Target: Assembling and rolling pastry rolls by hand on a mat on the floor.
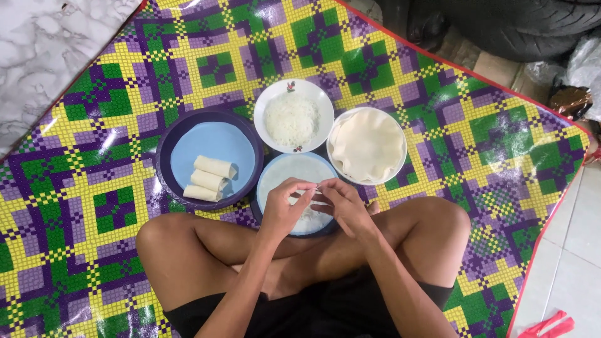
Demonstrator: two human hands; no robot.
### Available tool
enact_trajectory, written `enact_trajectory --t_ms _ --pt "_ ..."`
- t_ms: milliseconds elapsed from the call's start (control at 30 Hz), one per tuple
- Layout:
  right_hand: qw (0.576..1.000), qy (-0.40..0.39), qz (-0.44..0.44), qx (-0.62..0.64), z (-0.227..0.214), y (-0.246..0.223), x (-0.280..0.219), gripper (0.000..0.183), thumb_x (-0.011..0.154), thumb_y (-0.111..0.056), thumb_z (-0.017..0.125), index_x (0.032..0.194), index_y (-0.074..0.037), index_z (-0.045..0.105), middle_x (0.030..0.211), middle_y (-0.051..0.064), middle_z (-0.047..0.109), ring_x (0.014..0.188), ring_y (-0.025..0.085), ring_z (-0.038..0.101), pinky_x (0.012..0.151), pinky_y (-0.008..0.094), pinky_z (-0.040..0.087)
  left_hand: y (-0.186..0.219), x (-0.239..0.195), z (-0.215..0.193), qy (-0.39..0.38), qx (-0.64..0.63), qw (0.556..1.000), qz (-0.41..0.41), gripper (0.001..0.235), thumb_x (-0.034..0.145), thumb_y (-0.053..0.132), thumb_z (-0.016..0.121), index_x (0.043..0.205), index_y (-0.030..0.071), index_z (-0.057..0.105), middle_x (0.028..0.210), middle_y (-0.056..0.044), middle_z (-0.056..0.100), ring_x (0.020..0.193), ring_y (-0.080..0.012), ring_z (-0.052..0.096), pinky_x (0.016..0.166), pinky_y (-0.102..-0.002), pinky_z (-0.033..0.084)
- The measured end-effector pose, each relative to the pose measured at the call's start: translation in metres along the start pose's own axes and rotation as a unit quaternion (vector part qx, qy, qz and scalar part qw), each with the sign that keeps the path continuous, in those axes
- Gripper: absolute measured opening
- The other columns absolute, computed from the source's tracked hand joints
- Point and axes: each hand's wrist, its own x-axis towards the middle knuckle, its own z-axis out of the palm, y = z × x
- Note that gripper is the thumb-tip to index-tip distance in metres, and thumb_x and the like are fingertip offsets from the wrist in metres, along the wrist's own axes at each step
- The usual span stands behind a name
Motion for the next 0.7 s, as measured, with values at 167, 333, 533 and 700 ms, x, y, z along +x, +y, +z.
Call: enact_trajectory --t_ms 167,333,533,700 --pt "0.993 -0.039 0.038 0.1 0.003 0.003 0.0 0.007 0.099 -0.008 0.058 0.099 -0.002 0.062 0.087 0.006 0.063 0.087 0.024 0.073 0.085 0.048 0.064 -0.001 -0.002 0.001 0.009 0.0 1.0 -0.022 0.018 0.098 0.026 0.072 0.106 0.014 0.081 0.112 -0.007 0.072 0.109 -0.0246 0.065 0.092 -0.037 0.052" --pt "0.998 -0.013 0.04 0.054 -0.01 0.012 0.013 0.009 0.094 -0.009 0.072 0.1 -0.002 0.071 0.079 0.009 0.067 0.076 0.018 0.072 0.074 0.032 0.066 -0.017 -0.007 -0.002 0.021 0.012 0.999 -0.039 0.019 0.099 0.029 0.07 0.106 0.015 0.081 0.112 -0.006 0.069 0.108 -0.0242 0.062 0.091 -0.036 0.051" --pt "0.976 0.027 -0.018 -0.216 -0.004 0.018 0.01 0.016 0.089 -0.009 0.075 0.103 -0.003 0.08 0.079 0.014 0.075 0.075 0.017 0.072 0.079 0.033 0.064 -0.023 -0.018 -0.008 0.003 0.154 0.987 -0.036 0.016 0.1 0.024 0.068 0.102 0.012 0.079 0.105 -0.007 0.068 0.103 -0.0279 0.064 0.087 -0.04 0.053" --pt "0.846 -0.017 -0.258 -0.466 -0.003 0.03 0.007 0.017 0.083 -0.002 0.072 0.096 -0.01 0.081 0.088 0.008 0.079 0.079 0.022 0.077 0.068 0.032 0.066 -0.05 -0.026 -0.008 -0.039 0.292 0.954 -0.049 0.013 0.098 0.024 0.07 0.105 0.016 0.078 0.105 -0.004 0.063 0.101 -0.0294 0.062 0.083 -0.042 0.052"
